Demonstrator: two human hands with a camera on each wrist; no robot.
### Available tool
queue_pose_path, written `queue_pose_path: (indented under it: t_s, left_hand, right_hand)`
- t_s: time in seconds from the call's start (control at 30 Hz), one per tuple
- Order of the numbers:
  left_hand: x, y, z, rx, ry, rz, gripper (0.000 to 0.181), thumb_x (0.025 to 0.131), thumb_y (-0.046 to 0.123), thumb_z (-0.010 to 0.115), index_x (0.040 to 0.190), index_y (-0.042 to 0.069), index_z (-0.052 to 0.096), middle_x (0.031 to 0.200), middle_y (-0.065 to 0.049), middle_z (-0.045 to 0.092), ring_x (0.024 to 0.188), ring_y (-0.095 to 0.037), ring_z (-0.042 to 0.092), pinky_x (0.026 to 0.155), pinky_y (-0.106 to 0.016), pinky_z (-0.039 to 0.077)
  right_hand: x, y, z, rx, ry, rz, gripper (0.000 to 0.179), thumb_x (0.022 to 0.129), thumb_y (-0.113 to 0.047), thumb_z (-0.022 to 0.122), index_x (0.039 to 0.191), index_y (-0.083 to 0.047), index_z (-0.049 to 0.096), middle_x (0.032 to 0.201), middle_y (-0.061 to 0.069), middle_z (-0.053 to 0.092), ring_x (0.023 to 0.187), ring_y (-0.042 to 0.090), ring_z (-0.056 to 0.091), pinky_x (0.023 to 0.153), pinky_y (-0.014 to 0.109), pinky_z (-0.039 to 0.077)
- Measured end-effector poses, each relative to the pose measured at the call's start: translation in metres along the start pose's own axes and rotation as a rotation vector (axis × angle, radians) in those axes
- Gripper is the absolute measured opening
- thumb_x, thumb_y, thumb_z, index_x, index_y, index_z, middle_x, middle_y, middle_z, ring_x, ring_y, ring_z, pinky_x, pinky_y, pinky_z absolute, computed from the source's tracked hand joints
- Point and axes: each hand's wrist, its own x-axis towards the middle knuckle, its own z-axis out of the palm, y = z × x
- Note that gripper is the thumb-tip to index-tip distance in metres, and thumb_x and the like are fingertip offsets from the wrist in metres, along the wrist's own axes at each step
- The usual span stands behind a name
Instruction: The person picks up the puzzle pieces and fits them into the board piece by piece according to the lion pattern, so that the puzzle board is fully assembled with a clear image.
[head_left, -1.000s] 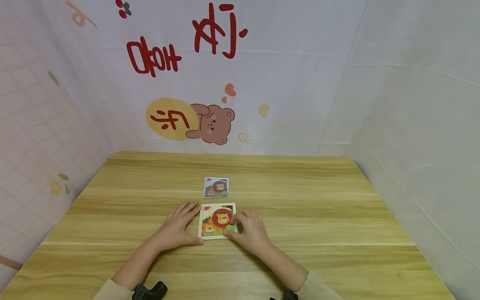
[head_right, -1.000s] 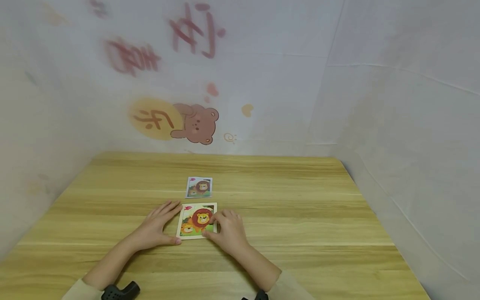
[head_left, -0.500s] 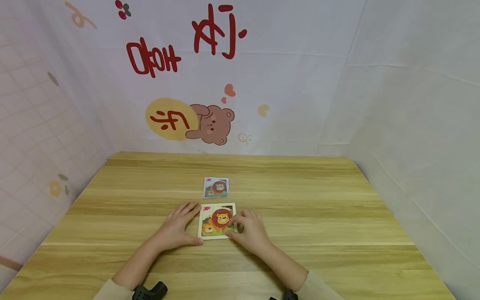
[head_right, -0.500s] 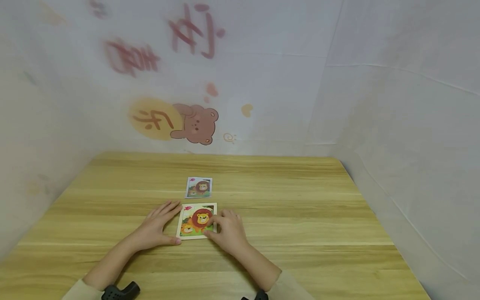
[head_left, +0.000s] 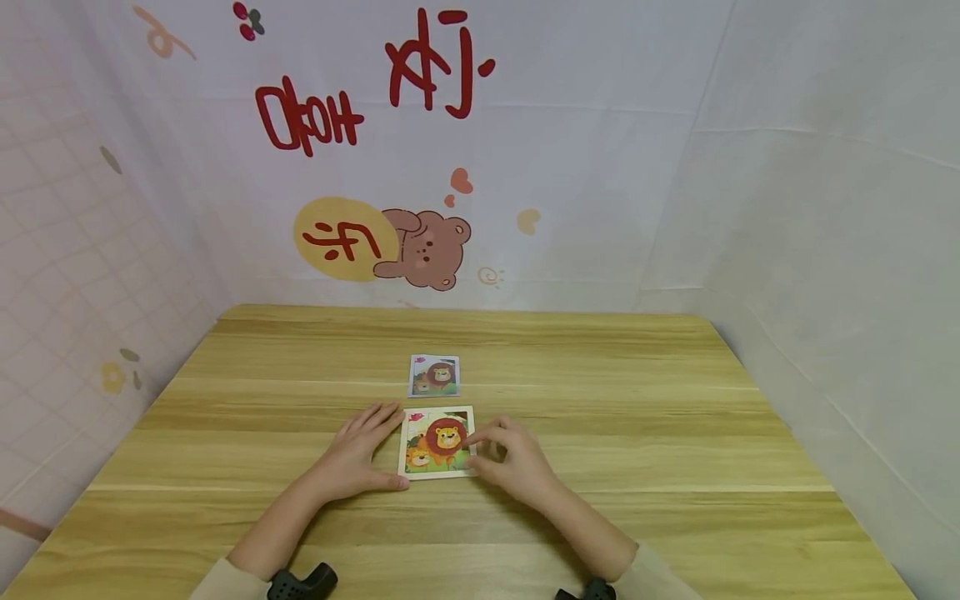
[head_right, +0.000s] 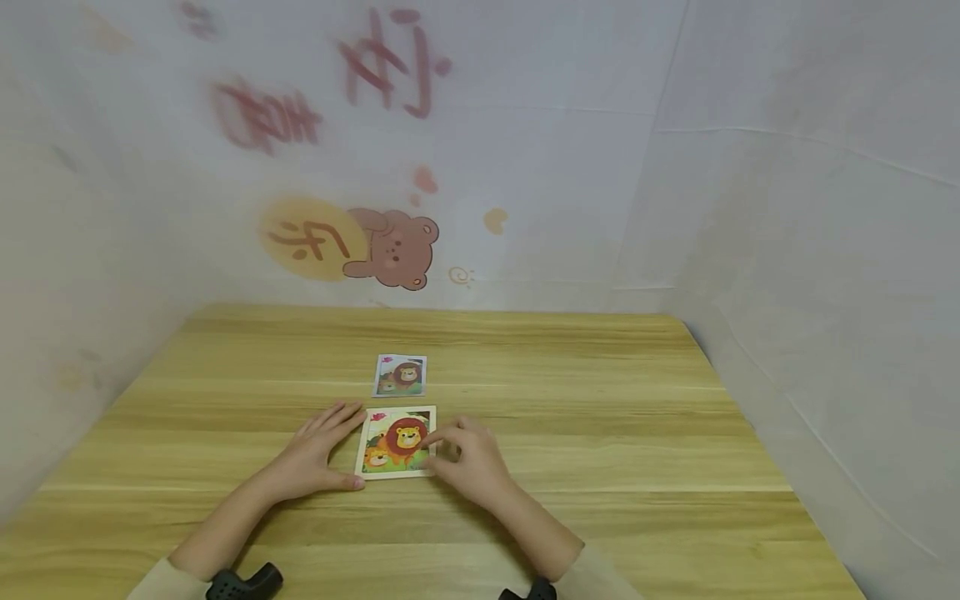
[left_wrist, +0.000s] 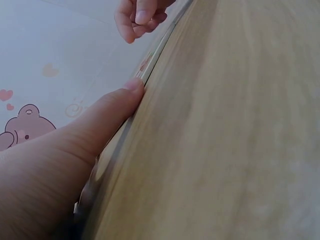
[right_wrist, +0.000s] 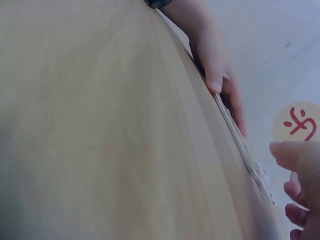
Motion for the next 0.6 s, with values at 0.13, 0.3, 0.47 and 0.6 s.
queue_pose_path:
  t_s: [0.13, 0.3, 0.47, 0.6]
  left_hand:
    - [0.000, 0.000, 0.000, -0.007, -0.003, -0.001, 0.109, 0.066, 0.068, 0.074, 0.148, 0.005, 0.037, 0.155, -0.012, 0.026, 0.142, -0.038, 0.014, 0.106, -0.063, 0.011]
    - [0.000, -0.001, -0.003, -0.025, -0.021, -0.008, 0.110, 0.066, 0.068, 0.074, 0.148, 0.006, 0.036, 0.156, -0.011, 0.024, 0.142, -0.037, 0.012, 0.106, -0.063, 0.010]
    - [-0.002, -0.002, -0.009, -0.055, -0.050, 0.000, 0.110, 0.066, 0.067, 0.075, 0.149, 0.006, 0.034, 0.155, -0.012, 0.024, 0.142, -0.039, 0.011, 0.104, -0.066, 0.011]
    - [-0.005, -0.002, -0.018, -0.077, -0.079, 0.007, 0.105, 0.070, 0.064, 0.073, 0.149, 0.007, 0.035, 0.154, -0.014, 0.026, 0.141, -0.040, 0.013, 0.104, -0.068, 0.013]
  right_hand:
    - [-0.003, 0.001, -0.011, 0.017, 0.036, 0.018, 0.020, 0.082, -0.019, 0.078, 0.101, -0.017, 0.073, 0.096, -0.007, 0.060, 0.082, 0.016, 0.053, 0.067, 0.031, 0.044]
    - [-0.006, 0.007, -0.026, 0.016, 0.075, 0.031, 0.020, 0.082, -0.017, 0.078, 0.101, -0.013, 0.074, 0.097, -0.008, 0.059, 0.087, 0.018, 0.055, 0.074, 0.036, 0.047]
    - [-0.010, 0.013, -0.045, -0.010, 0.094, 0.011, 0.022, 0.082, -0.017, 0.077, 0.103, -0.011, 0.073, 0.099, -0.006, 0.060, 0.093, 0.018, 0.056, 0.079, 0.041, 0.047]
    - [-0.014, 0.020, -0.064, -0.069, 0.105, -0.013, 0.025, 0.084, -0.018, 0.075, 0.108, -0.010, 0.072, 0.102, -0.003, 0.060, 0.097, 0.018, 0.055, 0.082, 0.045, 0.048]
